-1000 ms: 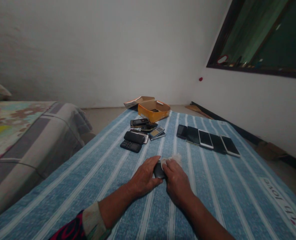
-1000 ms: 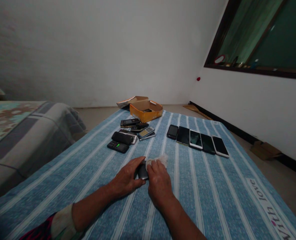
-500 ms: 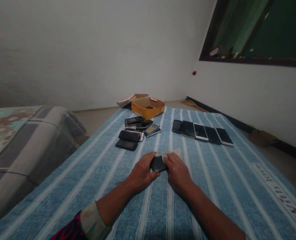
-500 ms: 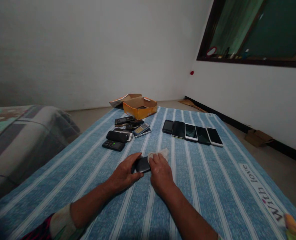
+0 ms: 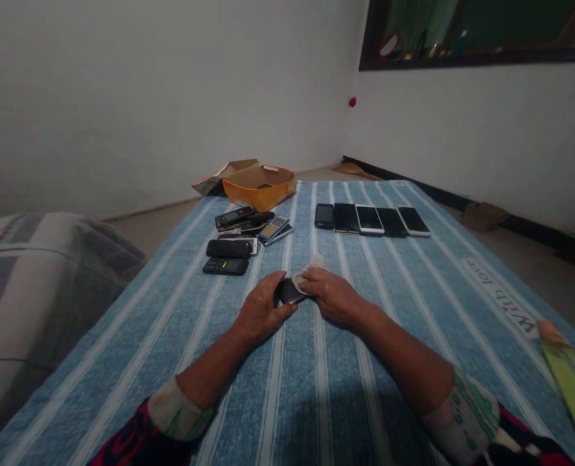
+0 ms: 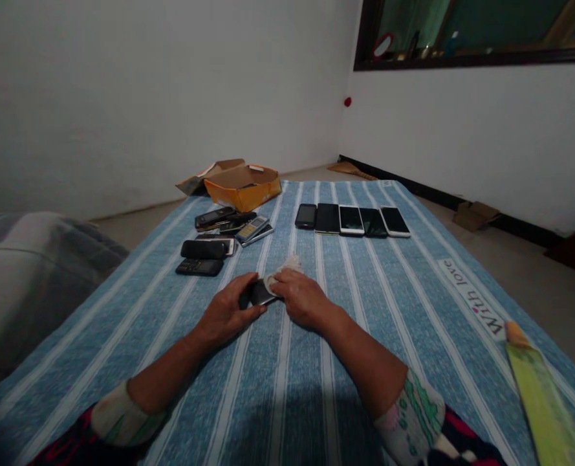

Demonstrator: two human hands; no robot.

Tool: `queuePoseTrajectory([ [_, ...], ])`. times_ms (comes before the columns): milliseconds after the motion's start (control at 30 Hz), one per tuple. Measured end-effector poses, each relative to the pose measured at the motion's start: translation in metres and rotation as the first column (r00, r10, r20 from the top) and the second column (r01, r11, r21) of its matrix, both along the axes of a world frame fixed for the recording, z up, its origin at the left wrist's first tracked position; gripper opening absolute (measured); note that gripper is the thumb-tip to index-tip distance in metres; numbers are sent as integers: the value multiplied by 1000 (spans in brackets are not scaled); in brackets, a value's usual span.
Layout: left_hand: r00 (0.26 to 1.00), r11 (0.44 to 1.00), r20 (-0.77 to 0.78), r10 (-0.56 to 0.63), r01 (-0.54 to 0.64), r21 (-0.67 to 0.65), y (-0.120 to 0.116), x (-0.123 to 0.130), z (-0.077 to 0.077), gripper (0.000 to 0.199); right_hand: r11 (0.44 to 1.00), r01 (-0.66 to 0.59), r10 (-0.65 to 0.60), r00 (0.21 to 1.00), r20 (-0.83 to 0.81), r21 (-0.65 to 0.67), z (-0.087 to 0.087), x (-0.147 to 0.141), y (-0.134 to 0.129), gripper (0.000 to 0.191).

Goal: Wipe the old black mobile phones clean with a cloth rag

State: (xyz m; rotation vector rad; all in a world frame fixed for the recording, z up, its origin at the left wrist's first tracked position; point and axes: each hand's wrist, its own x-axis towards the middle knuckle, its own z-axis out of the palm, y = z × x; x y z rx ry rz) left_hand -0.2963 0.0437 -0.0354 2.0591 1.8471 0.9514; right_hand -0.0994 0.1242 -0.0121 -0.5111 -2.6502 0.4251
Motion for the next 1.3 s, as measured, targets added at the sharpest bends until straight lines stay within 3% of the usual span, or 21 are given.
queuePoseTrajectory([
  [167,1000,1000,-25,9,-9,-3,4,1,3,57,991,-135,135,990,28,1,7,-2,-11,28],
  [367,1000,999,-20,-3,2,-38,7,2,6,63,996,-89,88,994,64,14,6,4,2,28],
  [467,999,999,-43,14,-16,-43,8,3,8,62,992,-123,122,990,66,23,5,8,8,32],
  [633,997,999,-74,-3,0,-41,10,4,9,59,992,-121,117,991,66,46,5,6,1,15],
  [1000,993,1000,-117,-25,23,-21,12,6,9,54,996,-83,82,996,-27,-43,-9,1,-6,24],
  [1300,991,998,-124,-57,60,23,13,4,6,56,987,-159,157,983,-91,-12,-16,-5,-2,40],
])
